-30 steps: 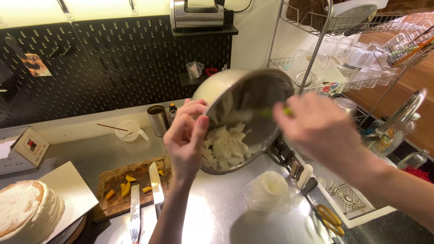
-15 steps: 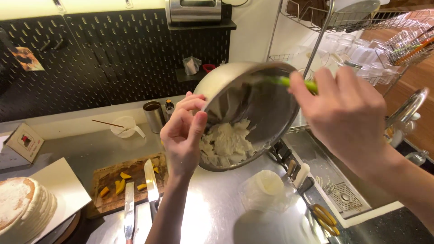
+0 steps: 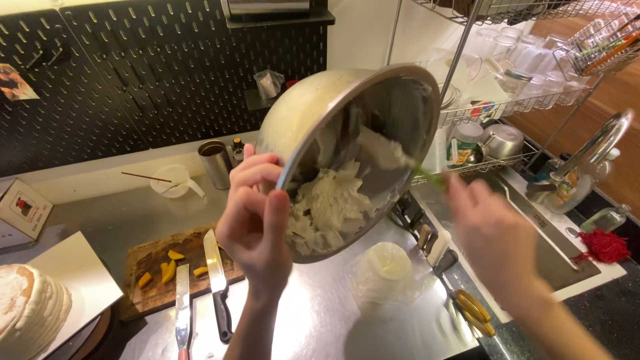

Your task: Applying frosting to a layered cake using a piping bag.

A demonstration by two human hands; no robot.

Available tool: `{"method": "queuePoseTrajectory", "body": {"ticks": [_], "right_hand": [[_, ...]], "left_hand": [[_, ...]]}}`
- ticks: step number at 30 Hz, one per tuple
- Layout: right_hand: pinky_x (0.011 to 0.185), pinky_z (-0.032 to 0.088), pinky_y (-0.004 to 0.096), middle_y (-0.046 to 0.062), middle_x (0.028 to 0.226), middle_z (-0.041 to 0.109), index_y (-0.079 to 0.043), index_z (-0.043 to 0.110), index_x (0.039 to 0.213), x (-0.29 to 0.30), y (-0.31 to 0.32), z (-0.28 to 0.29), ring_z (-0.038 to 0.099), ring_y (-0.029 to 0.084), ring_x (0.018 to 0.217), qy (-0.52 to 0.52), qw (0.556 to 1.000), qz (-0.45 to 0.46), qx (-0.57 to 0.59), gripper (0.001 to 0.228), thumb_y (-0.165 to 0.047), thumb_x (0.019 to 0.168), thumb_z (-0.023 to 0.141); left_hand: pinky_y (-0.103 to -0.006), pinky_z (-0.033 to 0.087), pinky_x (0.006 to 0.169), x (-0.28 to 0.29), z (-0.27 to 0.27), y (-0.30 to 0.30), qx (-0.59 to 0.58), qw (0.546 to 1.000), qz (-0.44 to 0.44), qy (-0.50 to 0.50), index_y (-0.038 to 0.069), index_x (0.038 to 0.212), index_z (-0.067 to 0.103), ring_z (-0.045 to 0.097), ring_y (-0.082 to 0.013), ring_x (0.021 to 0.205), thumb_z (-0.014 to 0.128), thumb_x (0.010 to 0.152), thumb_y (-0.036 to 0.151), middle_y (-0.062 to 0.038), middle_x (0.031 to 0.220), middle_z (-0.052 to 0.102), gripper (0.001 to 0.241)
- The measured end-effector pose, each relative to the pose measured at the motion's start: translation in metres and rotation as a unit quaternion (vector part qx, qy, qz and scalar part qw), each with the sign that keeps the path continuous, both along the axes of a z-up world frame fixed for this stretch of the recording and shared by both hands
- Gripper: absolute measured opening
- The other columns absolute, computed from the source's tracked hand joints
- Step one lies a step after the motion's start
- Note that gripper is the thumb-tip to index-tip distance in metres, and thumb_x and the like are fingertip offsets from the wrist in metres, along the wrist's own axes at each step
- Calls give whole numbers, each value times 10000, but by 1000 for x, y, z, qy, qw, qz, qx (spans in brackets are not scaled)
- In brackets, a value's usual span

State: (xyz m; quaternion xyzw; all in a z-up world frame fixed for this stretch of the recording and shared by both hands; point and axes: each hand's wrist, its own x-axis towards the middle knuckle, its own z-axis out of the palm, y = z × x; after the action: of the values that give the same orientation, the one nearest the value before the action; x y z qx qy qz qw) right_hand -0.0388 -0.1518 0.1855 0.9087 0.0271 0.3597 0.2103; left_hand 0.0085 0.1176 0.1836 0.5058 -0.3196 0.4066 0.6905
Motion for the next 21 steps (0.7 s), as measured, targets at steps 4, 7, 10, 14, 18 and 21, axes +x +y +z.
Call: {"method": "queuePoseTrajectory", "body": {"ticks": [4, 7, 10, 14, 18, 21], "right_hand": [[472, 516, 386, 54, 910, 715, -243, 629, 1411, 2, 2, -62, 662, 245, 558, 134, 970, 25, 201, 437, -321, 988, 551], [520, 536, 455, 98, 979, 760, -211, 692, 1272, -2, 10, -65, 683, 339, 624, 140, 933, 126, 307, 355, -307, 949, 580], [612, 549, 483, 132, 917, 757, -219, 707, 1254, -4, 10, -51, 693, 377, 712, 243, 892, 111, 366, 346, -315, 946, 581], [664, 548, 460, 152, 827, 750, -209, 714, 1274, -3, 11, -55, 700, 357, 715, 328, 844, 108, 411, 367, -311, 952, 571], [622, 514, 386, 155, 681, 649, -194, 718, 1310, -1, 6, -77, 620, 270, 610, 432, 756, 91, 483, 396, -352, 970, 589], [589, 482, 328, 98, 650, 568, -148, 727, 1302, -1, -3, -102, 537, 178, 611, 482, 679, 115, 541, 406, -345, 971, 598]], "left_hand": [[-511, 185, 1335, -14, -6, -9, -3, 1000, 7, -2, 74, 774, 508, 595, -181, 1156, 679, 1107, 240, -68, 1043, 689, 409], [-507, 204, 1323, -8, -18, -5, -4, 1000, 4, 11, 76, 779, 515, 592, -184, 1161, 674, 1110, 274, -50, 1027, 683, 417], [-501, 213, 1315, -2, -30, -3, -35, 999, -2, 32, 72, 791, 522, 588, -195, 1194, 671, 1107, 290, -42, 1036, 675, 412], [-476, 200, 1328, 8, -53, -3, -76, 995, -9, 65, 67, 798, 509, 568, -196, 1203, 666, 1114, 286, -53, 1056, 667, 415], [-429, 353, 1110, 14, -65, -7, -203, 967, -97, 116, 78, 825, 538, 547, -189, 1076, 646, 1060, 282, -82, 1084, 649, 330], [-399, 451, 1031, 8, -52, -12, -290, 926, -155, 187, 65, 923, 604, 586, -195, 1076, 554, 1036, 327, -102, 1155, 660, 289]]}}
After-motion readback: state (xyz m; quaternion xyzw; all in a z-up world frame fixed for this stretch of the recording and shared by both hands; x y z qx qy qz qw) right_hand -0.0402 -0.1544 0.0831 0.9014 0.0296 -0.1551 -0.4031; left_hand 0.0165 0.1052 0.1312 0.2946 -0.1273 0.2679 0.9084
